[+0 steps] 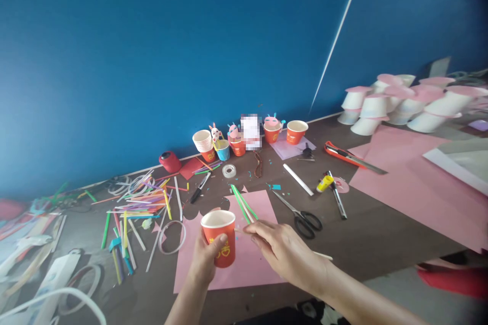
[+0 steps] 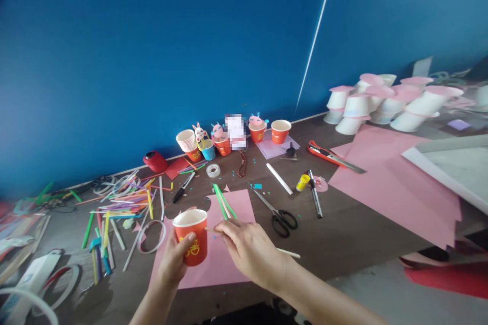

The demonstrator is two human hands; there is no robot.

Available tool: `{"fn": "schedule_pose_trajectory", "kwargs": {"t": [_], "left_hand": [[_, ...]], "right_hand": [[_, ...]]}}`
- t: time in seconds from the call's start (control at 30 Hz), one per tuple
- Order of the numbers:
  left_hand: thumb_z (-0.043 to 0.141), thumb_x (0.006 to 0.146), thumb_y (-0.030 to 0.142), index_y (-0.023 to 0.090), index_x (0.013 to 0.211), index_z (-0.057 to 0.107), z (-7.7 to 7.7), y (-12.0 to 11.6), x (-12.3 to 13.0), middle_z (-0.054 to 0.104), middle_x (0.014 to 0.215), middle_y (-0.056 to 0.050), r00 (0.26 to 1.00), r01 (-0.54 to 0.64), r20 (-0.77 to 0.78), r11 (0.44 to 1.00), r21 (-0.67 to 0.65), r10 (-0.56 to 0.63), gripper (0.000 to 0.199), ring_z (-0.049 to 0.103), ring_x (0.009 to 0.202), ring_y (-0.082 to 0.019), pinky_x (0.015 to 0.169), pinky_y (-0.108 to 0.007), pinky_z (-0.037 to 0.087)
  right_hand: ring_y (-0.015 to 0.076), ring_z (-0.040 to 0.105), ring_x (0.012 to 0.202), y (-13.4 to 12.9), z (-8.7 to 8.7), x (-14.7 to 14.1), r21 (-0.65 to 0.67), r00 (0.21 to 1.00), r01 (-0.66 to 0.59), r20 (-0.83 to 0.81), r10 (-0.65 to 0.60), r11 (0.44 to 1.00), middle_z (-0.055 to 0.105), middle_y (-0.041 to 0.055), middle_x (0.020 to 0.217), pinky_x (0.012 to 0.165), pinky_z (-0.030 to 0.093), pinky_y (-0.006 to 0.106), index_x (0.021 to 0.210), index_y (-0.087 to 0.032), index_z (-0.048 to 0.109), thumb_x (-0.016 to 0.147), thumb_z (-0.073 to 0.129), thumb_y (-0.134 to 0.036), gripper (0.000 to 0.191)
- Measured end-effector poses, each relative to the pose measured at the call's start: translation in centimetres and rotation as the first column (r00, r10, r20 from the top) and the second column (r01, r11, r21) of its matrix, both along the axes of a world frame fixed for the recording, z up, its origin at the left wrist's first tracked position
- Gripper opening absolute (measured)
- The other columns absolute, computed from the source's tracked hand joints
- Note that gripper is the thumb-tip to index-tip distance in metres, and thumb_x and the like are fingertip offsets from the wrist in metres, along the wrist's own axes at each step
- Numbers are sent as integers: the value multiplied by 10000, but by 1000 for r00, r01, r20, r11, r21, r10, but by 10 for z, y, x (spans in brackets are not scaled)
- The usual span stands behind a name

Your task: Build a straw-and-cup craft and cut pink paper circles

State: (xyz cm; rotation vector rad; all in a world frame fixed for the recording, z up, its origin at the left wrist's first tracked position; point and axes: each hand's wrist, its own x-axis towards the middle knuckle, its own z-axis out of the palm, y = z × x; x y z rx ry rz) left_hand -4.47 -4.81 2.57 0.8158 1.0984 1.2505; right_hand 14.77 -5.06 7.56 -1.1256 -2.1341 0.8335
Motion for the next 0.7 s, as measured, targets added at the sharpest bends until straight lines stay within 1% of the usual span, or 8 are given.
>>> {"fn": "schedule_pose_trajectory", "kwargs": {"t": [0.1,0.17,0.3,0.4,0.47,0.53,0.63,0.7], "left_hand": [[737,547,217,170,1157,469,9,-1,-5,611,1023,-96,987,-3,-160,998,66,13,668,557,943,-259,799,-312,430],[757,502,162,173,1130,491,17,-3,-7,605,1035,-94,975,3,-222,995,95,18,682,546,967,-264,815,-301,421],[772,429,77,183,1108,504,30,-8,-8,602,1011,-91,973,7,-229,994,111,19,738,550,949,-264,806,-298,424],[775,402,55,180,1099,509,34,-10,-8,580,1050,-106,980,-9,-196,995,95,27,756,545,950,-270,804,-306,427],[777,395,59,177,1094,514,37,-11,-7,585,1036,-105,984,-19,-176,997,73,32,755,549,940,-269,803,-307,428],[779,397,74,180,1093,515,38,-10,-4,603,991,-94,981,-26,-190,997,71,39,752,560,910,-259,794,-305,431],[784,408,115,182,1074,531,39,-9,2,623,940,-71,960,-104,-248,988,115,130,716,573,869,-235,770,-281,434],[778,444,145,178,1068,537,35,-7,5,627,954,-71,941,-138,-294,983,123,169,670,576,874,-225,767,-269,433]], "right_hand": [[142,586,838,-2,4,1,-25,1000,-6,-27,5,1000,625,26,951,721,421,234,1028,-218,549,836,388,-87,283],[138,588,814,-2,5,2,-74,998,-12,-64,7,997,630,29,927,697,427,222,1008,-204,566,818,394,-69,290],[106,585,707,-1,10,4,-232,993,-45,-119,18,972,628,4,770,647,427,185,957,-185,590,787,394,-25,305],[99,580,673,-1,13,4,-278,992,-62,-123,28,959,618,-3,728,622,426,177,945,-182,593,790,389,-25,301],[104,584,694,-2,13,4,-234,994,-47,-105,22,971,625,-1,760,636,426,185,960,-193,590,797,394,-33,301],[119,590,749,-5,11,4,-134,998,-20,-61,12,991,633,7,837,677,425,209,1002,-215,576,813,402,-59,300],[146,590,781,-8,6,2,8,998,-1,56,0,1000,627,21,890,691,417,248,1078,-238,534,838,380,-80,326],[155,591,767,-8,2,0,54,992,1,129,-8,999,624,28,870,677,417,259,1089,-229,521,835,366,-66,339]]}}
